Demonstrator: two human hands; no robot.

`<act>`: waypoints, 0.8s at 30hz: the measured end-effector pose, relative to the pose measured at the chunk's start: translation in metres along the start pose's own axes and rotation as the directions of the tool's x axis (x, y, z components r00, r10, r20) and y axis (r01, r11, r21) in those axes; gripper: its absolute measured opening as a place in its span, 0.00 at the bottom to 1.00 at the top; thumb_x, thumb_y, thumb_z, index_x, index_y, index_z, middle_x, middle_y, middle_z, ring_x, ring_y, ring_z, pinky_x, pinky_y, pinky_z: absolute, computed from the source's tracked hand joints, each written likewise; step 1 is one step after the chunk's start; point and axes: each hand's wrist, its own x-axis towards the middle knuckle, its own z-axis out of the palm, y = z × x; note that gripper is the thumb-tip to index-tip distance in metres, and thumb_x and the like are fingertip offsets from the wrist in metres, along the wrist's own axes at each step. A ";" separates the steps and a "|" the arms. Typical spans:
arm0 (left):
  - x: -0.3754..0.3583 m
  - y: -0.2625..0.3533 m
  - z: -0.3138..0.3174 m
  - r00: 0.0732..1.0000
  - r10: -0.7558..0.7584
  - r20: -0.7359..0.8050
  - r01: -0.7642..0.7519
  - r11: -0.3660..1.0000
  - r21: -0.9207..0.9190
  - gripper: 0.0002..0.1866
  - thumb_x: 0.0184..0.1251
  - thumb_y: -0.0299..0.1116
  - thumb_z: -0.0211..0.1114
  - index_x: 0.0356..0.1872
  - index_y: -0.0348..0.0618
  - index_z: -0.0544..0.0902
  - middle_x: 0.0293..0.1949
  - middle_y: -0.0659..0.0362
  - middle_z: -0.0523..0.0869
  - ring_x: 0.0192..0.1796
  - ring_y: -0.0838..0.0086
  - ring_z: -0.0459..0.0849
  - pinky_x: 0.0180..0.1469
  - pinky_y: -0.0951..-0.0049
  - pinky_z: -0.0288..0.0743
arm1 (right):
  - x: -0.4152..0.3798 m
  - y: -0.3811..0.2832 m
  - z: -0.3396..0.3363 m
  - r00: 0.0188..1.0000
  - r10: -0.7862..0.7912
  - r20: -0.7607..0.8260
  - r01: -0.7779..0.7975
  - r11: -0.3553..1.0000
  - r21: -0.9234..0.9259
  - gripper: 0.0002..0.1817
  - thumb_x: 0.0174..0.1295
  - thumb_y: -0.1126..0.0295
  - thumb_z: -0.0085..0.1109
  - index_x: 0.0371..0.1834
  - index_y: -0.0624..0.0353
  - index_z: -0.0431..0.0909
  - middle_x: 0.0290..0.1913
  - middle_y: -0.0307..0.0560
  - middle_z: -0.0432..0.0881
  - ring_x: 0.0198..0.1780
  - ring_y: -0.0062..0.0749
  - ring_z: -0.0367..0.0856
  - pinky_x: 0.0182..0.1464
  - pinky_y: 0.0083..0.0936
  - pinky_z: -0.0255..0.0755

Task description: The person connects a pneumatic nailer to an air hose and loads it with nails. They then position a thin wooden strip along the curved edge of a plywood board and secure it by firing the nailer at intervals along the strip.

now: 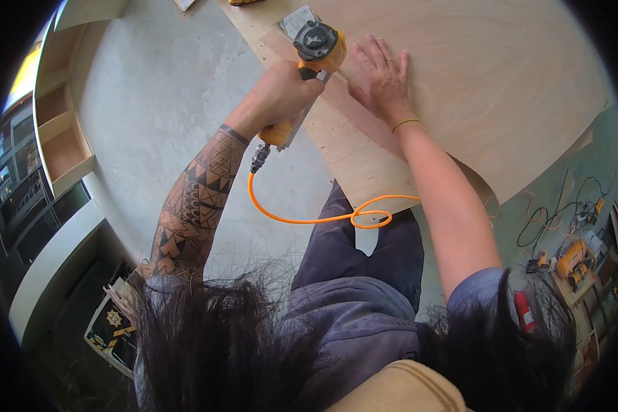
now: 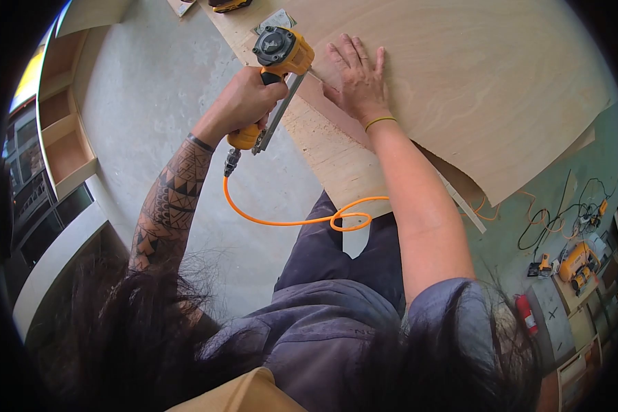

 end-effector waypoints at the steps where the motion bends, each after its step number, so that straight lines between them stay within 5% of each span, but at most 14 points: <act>1: 0.001 0.001 0.000 1.000 0.005 0.005 -0.005 1.000 0.003 0.15 0.70 0.36 0.65 0.42 0.30 0.84 0.21 0.63 0.81 0.18 0.78 0.83 0.23 0.73 0.81 | -0.001 0.001 0.000 1.000 0.004 0.007 -0.004 1.000 -0.003 0.48 0.64 0.44 0.73 0.87 0.38 0.63 0.89 0.42 0.58 0.90 0.37 0.50 0.87 0.70 0.35; 6: -0.004 -0.008 -0.003 0.999 0.040 0.011 -0.040 0.997 -0.061 0.15 0.71 0.35 0.65 0.44 0.29 0.84 0.21 0.63 0.80 0.18 0.79 0.82 0.23 0.74 0.80 | 0.004 -0.003 -0.004 0.999 0.020 0.034 -0.020 1.000 -0.009 0.48 0.65 0.44 0.72 0.87 0.38 0.63 0.89 0.40 0.57 0.91 0.36 0.49 0.88 0.69 0.34; 9: -0.026 -0.032 0.019 0.988 0.089 -0.127 -0.122 0.953 -0.279 0.15 0.71 0.32 0.65 0.51 0.28 0.84 0.22 0.64 0.79 0.18 0.80 0.80 0.23 0.74 0.78 | 0.002 -0.002 -0.001 0.999 0.022 0.032 -0.021 1.000 -0.006 0.48 0.65 0.42 0.70 0.88 0.37 0.62 0.89 0.40 0.56 0.91 0.36 0.48 0.89 0.67 0.33; 11: -0.043 -0.053 0.043 0.949 -0.016 -0.313 -0.166 0.821 -0.547 0.15 0.69 0.32 0.66 0.49 0.29 0.85 0.24 0.59 0.84 0.22 0.75 0.84 0.28 0.68 0.79 | 0.001 0.000 0.002 1.000 0.022 0.001 -0.022 0.999 0.023 0.47 0.66 0.40 0.67 0.88 0.36 0.62 0.90 0.40 0.55 0.91 0.36 0.48 0.89 0.66 0.31; 13: -0.060 -0.069 0.067 0.937 -0.091 -0.338 -0.178 0.706 -0.685 0.16 0.70 0.29 0.66 0.54 0.30 0.84 0.23 0.61 0.83 0.22 0.75 0.84 0.27 0.69 0.78 | 0.000 0.000 0.002 1.000 0.023 0.010 -0.023 1.000 0.019 0.47 0.65 0.40 0.66 0.88 0.36 0.61 0.90 0.40 0.55 0.91 0.36 0.47 0.89 0.66 0.31; 18: -0.088 -0.097 0.132 0.932 -0.283 -0.227 -0.092 0.422 -0.902 0.16 0.73 0.32 0.66 0.55 0.33 0.82 0.26 0.61 0.81 0.21 0.74 0.81 0.27 0.71 0.78 | 0.000 0.002 -0.005 0.999 -0.008 0.033 0.008 1.000 0.010 0.49 0.63 0.42 0.67 0.88 0.36 0.61 0.91 0.41 0.53 0.91 0.39 0.46 0.89 0.65 0.31; 20: -0.098 -0.103 0.153 0.935 -0.349 -0.060 0.029 0.244 -0.969 0.16 0.74 0.34 0.66 0.56 0.34 0.81 0.25 0.62 0.78 0.20 0.75 0.79 0.25 0.71 0.79 | -0.002 0.006 -0.009 0.998 -0.046 0.051 0.044 0.998 0.050 0.50 0.61 0.46 0.69 0.89 0.36 0.60 0.91 0.42 0.53 0.91 0.40 0.46 0.89 0.65 0.33; 24: -0.105 -0.108 0.187 0.968 -0.249 -0.022 0.021 0.168 -0.986 0.19 0.74 0.36 0.68 0.57 0.34 0.81 0.24 0.63 0.78 0.19 0.77 0.78 0.23 0.73 0.78 | -0.032 0.026 -0.024 0.974 -0.160 0.160 0.142 0.983 0.116 0.51 0.60 0.47 0.72 0.89 0.37 0.60 0.91 0.45 0.51 0.91 0.46 0.45 0.87 0.69 0.34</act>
